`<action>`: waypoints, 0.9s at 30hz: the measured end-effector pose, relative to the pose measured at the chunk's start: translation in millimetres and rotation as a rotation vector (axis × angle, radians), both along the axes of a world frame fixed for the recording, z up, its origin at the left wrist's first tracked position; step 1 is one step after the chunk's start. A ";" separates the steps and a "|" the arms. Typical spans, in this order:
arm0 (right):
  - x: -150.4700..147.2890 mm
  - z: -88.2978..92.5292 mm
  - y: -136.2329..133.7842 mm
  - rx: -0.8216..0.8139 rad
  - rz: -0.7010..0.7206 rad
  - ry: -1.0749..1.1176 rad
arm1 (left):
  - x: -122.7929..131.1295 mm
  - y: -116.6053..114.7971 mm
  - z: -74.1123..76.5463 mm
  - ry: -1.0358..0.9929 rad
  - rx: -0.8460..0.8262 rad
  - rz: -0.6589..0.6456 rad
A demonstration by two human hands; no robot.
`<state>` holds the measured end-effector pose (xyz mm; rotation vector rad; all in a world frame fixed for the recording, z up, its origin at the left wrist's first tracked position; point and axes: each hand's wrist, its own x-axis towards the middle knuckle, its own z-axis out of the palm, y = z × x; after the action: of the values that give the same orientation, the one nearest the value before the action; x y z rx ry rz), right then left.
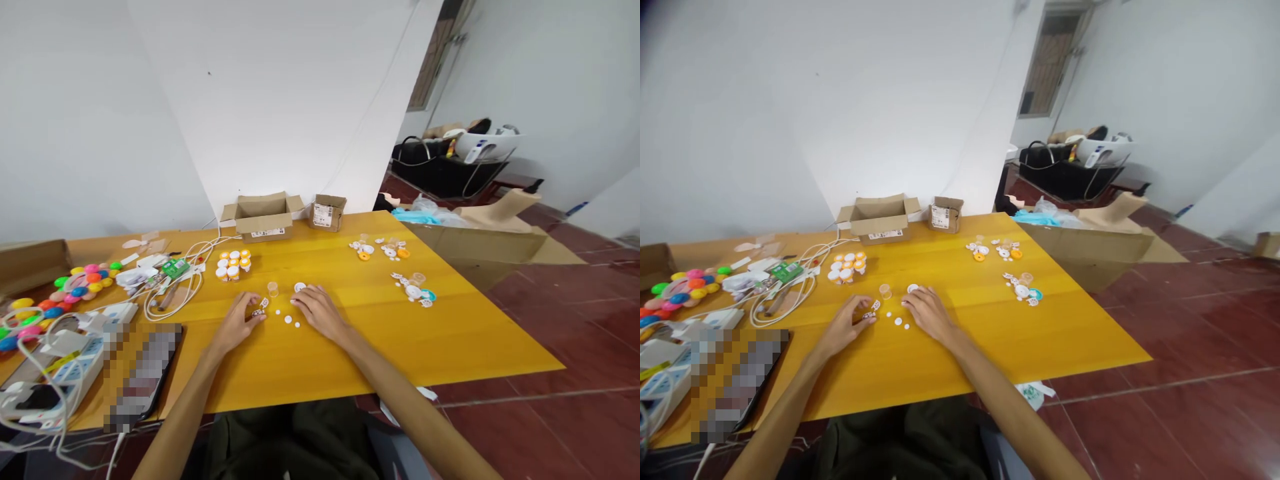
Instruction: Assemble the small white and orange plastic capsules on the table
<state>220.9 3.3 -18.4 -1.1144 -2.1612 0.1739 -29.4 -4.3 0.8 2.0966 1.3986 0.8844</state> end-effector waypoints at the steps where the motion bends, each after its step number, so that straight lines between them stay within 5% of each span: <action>1: 0.1 -0.7 0.7 -0.009 -0.001 0.006 | 0.0 0.8 0.6 0.002 0.005 0.004; 27: 6.5 -3.8 6.1 0.018 -0.117 0.162 | 10.6 -4.3 7.9 -0.037 -0.007 -0.004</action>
<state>227.4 9.3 -22.1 -1.1711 -1.9458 0.1849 -18.7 -8.6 8.7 2.0667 1.3757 0.9112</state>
